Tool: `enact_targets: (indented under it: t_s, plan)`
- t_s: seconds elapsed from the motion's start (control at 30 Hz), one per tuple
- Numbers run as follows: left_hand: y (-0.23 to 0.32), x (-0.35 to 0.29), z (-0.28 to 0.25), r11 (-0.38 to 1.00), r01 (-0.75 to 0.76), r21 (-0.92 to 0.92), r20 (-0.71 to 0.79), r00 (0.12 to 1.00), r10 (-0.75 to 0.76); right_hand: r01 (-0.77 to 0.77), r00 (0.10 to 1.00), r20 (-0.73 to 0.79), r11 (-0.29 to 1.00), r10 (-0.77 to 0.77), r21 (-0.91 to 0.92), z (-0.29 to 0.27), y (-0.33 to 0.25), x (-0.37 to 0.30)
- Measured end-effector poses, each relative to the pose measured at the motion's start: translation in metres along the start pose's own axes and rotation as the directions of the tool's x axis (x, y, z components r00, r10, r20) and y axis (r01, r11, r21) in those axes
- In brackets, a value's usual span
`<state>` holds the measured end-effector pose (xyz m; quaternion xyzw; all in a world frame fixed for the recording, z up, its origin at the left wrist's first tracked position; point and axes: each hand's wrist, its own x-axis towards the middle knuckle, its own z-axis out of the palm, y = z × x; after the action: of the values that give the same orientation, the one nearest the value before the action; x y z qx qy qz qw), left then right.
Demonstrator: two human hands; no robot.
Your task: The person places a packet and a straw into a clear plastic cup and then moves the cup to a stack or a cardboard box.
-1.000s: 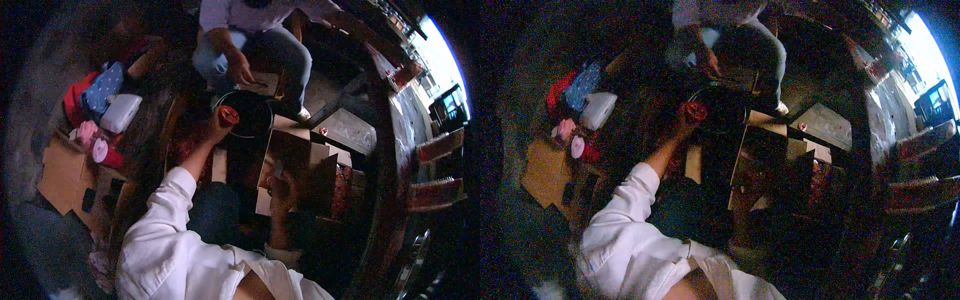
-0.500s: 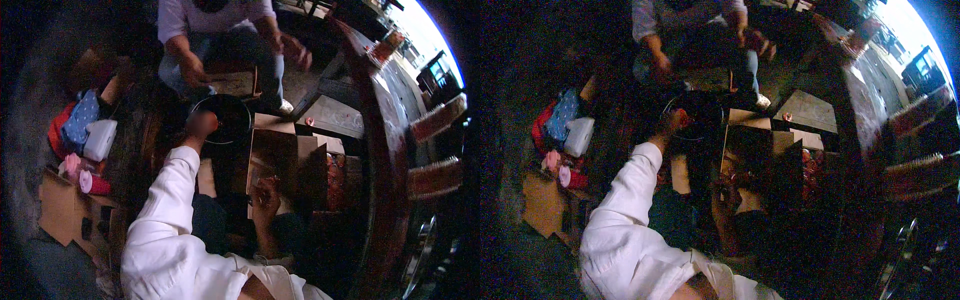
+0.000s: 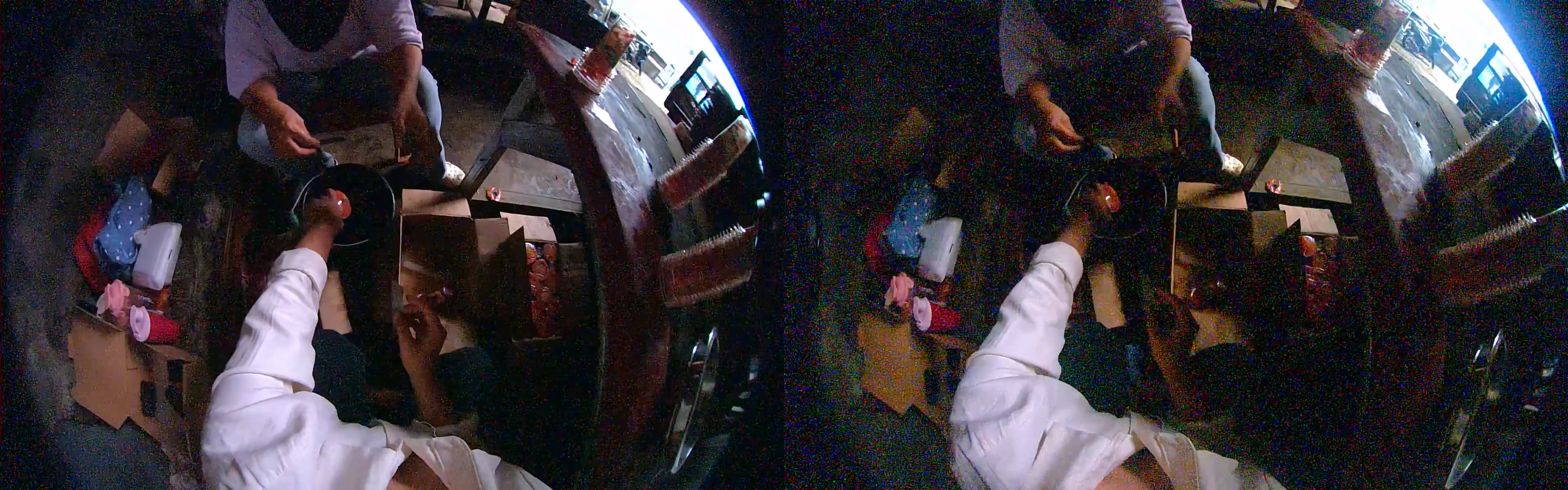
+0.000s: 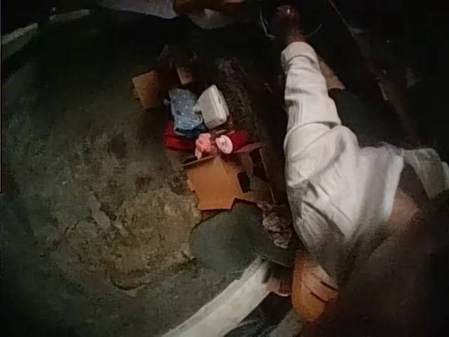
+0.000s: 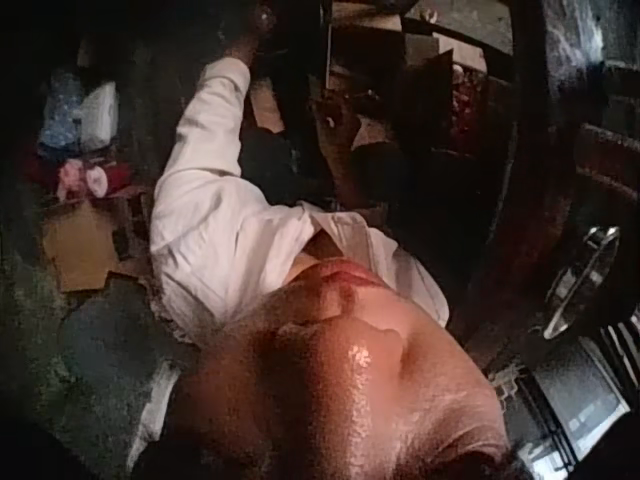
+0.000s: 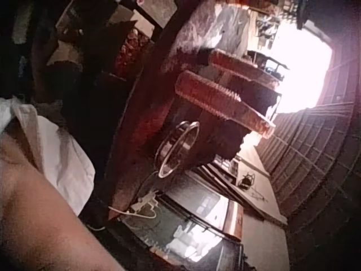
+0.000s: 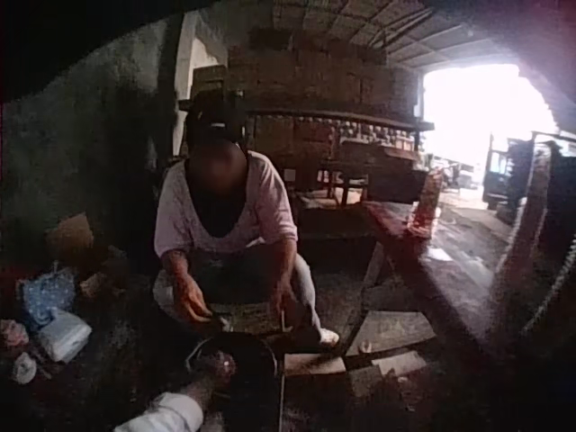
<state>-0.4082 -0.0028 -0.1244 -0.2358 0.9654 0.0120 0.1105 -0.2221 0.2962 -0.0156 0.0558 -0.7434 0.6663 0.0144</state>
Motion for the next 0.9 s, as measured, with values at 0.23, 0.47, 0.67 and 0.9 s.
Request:
enact_targets:
  t_s: [0.23, 0.47, 0.67, 0.9]
  plan:
    - [-0.031, 0.021, 0.047, 0.986, -0.101, 0.131, -0.160, 0.980, 0.122, 0.013, 0.999, 0.044, 0.999, -0.011, -0.034, 0.017, -0.028, -0.005]
    - [-0.018, -0.003, 0.062, 0.991, -0.087, -0.106, -0.035, 0.996, 0.083, 0.015, 0.999, 0.033, 1.000, -0.014, -0.023, 0.011, -0.022, -0.005]
    - [-0.025, -0.008, 0.049, 0.960, -0.281, 0.007, 0.017, 0.960, 0.280, 0.020, 1.000, 0.021, 0.999, -0.021, 0.044, 0.013, -0.019, -0.005]
    - [-0.030, -0.019, 0.030, 0.932, -0.360, -0.037, 0.101, 0.927, 0.362, -0.017, 1.000, 0.019, 0.994, 0.015, 0.108, 0.014, -0.014, -0.007]
